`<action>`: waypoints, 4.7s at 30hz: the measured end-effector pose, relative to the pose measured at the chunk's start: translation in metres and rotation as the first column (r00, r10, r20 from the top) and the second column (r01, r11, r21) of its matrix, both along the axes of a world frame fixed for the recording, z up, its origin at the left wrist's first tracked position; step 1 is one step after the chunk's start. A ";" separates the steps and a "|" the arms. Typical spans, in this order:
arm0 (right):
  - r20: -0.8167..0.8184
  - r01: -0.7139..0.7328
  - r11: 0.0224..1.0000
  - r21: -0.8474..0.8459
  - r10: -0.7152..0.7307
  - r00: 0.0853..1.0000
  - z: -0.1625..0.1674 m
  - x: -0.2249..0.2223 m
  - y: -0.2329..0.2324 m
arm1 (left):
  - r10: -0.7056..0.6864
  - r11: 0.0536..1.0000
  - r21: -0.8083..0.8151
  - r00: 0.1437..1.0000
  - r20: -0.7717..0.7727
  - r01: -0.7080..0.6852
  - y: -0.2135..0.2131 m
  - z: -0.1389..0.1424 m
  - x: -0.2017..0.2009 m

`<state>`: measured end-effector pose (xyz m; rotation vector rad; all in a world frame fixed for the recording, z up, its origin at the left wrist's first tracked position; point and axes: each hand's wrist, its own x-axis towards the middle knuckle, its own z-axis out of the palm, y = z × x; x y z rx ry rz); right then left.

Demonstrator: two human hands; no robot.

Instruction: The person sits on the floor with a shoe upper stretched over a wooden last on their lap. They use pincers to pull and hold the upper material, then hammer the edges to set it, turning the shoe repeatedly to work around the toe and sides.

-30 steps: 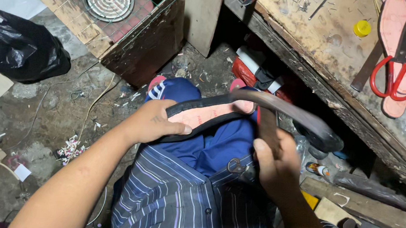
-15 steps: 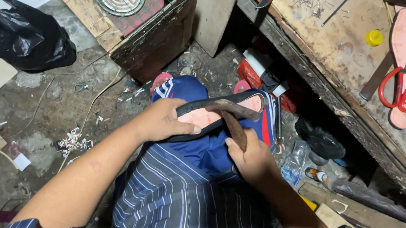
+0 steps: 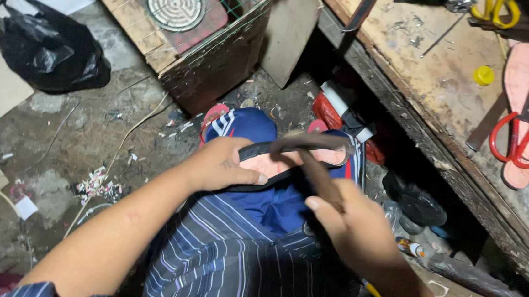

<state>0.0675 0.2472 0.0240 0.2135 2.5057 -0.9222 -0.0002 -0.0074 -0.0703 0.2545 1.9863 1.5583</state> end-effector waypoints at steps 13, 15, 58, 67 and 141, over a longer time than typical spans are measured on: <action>-0.318 -0.322 0.947 -0.024 0.298 0.900 -0.021 0.007 -0.016 | -0.049 0.998 -0.034 0.997 -0.060 0.047 -0.005 -0.005 0.001; -0.228 -0.339 0.932 0.129 0.360 0.904 -0.028 0.000 -0.019 | -0.067 0.984 -0.175 0.990 -0.124 0.044 -0.004 0.000 -0.004; -0.680 0.458 0.671 0.584 0.096 0.727 -0.049 -0.058 0.225 | -0.040 0.934 -0.339 0.912 -0.408 -0.111 0.050 0.011 -0.034; -0.651 0.221 0.939 0.265 0.005 0.759 -0.068 -0.010 0.167 | -0.314 0.468 0.798 0.772 0.553 -0.381 0.018 -0.011 -0.002; 0.226 0.213 0.281 -0.936 0.015 0.974 -0.110 -0.008 -0.042 | 0.392 0.900 0.010 0.798 -0.457 -0.436 0.026 0.025 0.016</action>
